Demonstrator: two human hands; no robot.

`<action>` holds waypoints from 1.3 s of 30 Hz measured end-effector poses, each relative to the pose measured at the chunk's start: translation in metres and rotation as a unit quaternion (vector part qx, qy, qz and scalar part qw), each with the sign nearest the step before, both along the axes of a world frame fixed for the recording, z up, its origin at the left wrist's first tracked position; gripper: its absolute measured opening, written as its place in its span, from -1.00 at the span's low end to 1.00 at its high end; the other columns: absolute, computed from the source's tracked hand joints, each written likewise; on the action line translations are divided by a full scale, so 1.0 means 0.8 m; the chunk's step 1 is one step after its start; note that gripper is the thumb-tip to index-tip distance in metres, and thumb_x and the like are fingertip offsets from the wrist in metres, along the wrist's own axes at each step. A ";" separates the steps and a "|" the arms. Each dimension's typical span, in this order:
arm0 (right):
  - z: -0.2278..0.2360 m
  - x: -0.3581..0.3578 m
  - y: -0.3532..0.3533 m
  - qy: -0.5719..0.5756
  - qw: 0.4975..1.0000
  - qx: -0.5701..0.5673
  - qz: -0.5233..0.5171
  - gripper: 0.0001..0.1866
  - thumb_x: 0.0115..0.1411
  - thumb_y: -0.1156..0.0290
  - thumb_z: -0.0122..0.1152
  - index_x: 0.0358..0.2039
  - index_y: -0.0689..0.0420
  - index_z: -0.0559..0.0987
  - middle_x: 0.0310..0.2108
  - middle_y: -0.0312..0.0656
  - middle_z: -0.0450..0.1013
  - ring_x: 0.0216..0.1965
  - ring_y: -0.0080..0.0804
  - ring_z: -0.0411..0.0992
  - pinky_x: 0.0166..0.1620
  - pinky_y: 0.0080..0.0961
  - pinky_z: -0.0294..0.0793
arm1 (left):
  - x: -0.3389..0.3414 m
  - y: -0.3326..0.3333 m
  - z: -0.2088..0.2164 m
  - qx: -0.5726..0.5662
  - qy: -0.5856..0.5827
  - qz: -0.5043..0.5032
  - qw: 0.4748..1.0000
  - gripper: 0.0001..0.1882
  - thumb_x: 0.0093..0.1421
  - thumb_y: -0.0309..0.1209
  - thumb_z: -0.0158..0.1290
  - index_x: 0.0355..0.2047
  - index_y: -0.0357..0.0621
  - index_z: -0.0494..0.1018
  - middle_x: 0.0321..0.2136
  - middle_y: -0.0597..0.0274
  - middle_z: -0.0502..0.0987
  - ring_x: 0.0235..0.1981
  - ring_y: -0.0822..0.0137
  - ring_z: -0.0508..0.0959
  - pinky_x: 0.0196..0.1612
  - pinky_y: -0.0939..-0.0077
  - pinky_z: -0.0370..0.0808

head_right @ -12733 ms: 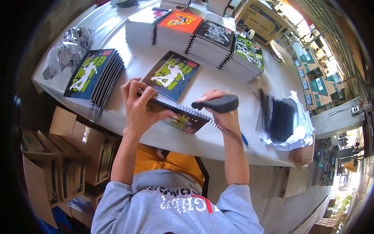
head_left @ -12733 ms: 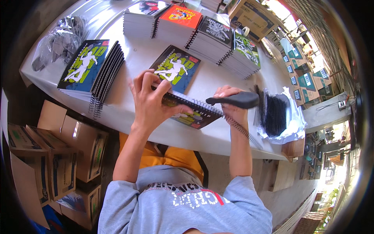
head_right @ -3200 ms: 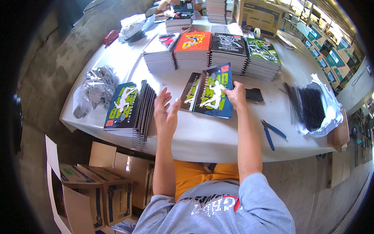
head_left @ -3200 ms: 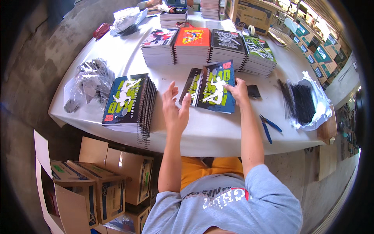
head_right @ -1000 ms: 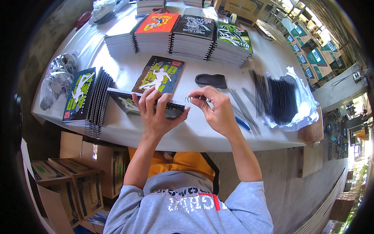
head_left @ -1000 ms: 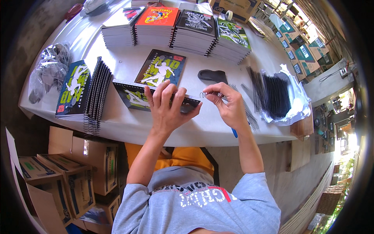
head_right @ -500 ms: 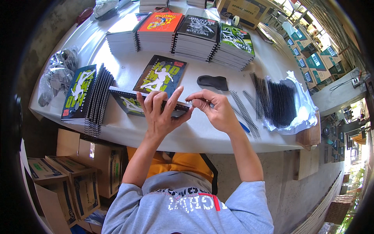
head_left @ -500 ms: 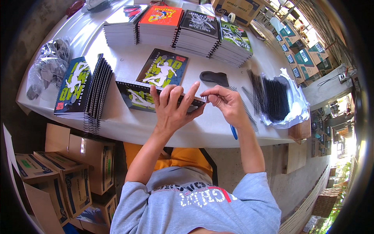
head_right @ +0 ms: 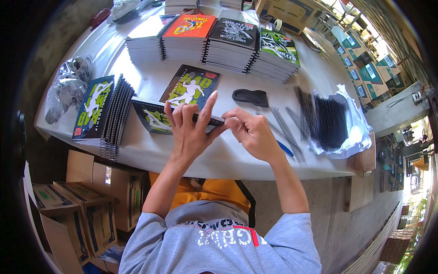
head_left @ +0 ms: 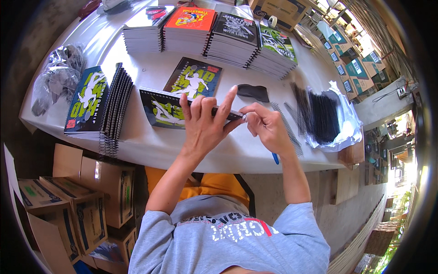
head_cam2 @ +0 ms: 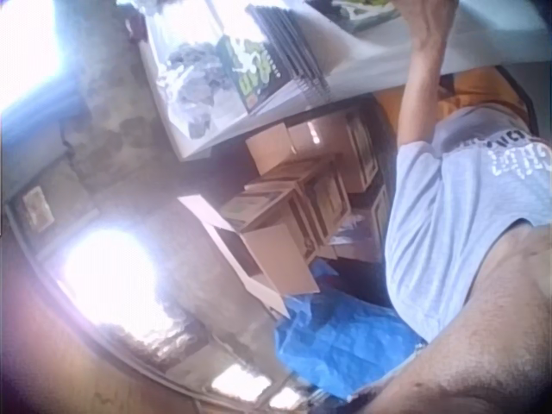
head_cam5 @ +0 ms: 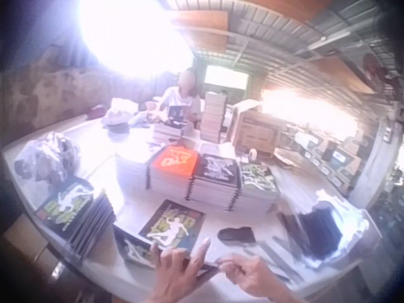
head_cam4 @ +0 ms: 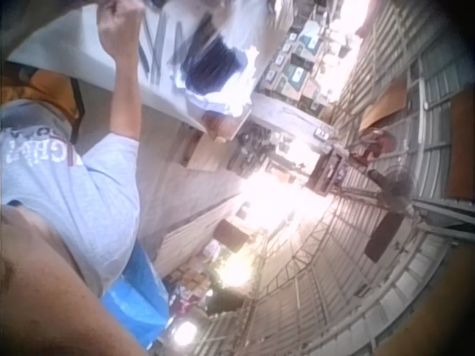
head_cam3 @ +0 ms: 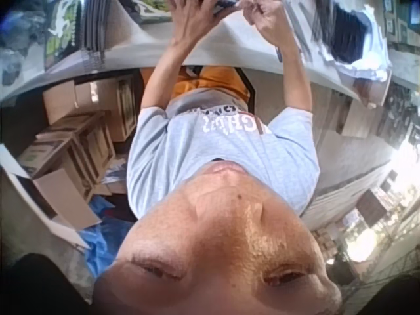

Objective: The person trims the excess ends of plastic spiral coils from several notebooks using a pair of wire cutters and stacks the finished items on a work table.

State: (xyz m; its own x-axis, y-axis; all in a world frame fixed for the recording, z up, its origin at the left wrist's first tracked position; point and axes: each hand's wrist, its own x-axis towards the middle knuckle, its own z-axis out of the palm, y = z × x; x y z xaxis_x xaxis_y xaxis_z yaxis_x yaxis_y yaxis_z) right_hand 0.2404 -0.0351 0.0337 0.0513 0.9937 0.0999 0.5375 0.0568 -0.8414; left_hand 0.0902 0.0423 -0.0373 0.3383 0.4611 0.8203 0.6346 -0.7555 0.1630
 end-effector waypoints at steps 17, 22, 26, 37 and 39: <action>0.015 0.005 -0.015 -0.097 0.984 0.150 0.010 -0.88 0.17 0.51 0.08 -0.30 0.18 0.55 -0.52 -0.12 0.40 -0.58 -0.38 0.34 -0.51 -0.48 0.28 | -0.047 -0.005 0.034 0.007 -0.040 -0.003 0.999 -0.58 -0.19 0.12 0.23 -0.50 0.12 0.46 -0.50 0.40 0.32 -0.26 0.31 0.35 0.12 0.06 0.02; 0.032 0.012 -0.008 0.063 0.981 -0.156 0.093 -0.70 0.27 0.41 -0.07 0.00 0.08 0.43 -0.51 -0.26 0.45 -0.59 -0.55 0.40 -0.53 -0.63 0.38 | -0.060 -0.006 -0.016 0.076 -0.023 0.012 0.997 -0.51 -0.27 0.15 0.27 -0.37 0.23 0.48 -0.42 0.38 0.31 -0.25 0.31 0.33 0.22 0.03 -0.19; -0.019 0.134 0.047 -0.209 0.977 -0.014 0.042 -0.55 0.05 0.47 0.01 0.01 0.00 0.38 -0.23 -0.16 0.45 -0.10 -0.28 0.40 0.02 -0.34 0.35 | -0.051 -0.008 -0.003 0.040 -0.062 -0.058 0.996 -0.59 -0.15 0.10 0.22 -0.42 0.15 0.46 -0.39 0.36 0.32 -0.05 0.27 0.35 0.27 -0.03 -0.44; -0.097 0.156 0.109 -0.106 0.979 0.109 -0.134 -0.76 -0.01 0.50 0.14 -0.26 0.08 0.51 -0.47 -0.26 0.50 -0.34 -0.44 0.46 -0.17 -0.53 0.40 | -0.043 -0.027 0.017 -0.048 -0.084 -0.064 0.993 -0.44 -0.21 0.18 0.23 -0.60 -0.01 0.30 -0.37 0.23 0.37 0.14 0.03 0.24 0.25 -0.07 -0.45; -0.052 0.073 0.081 0.342 0.920 0.180 -0.055 -0.73 -0.02 0.52 0.17 -0.25 0.30 0.50 -0.39 -0.18 0.47 -0.31 -0.44 0.44 -0.13 -0.55 0.40 | -0.051 -0.028 0.011 -0.048 -0.097 -0.038 0.993 -0.44 -0.21 0.18 0.23 -0.61 -0.01 0.30 -0.36 0.24 0.37 0.15 0.03 0.24 0.25 -0.06 -0.45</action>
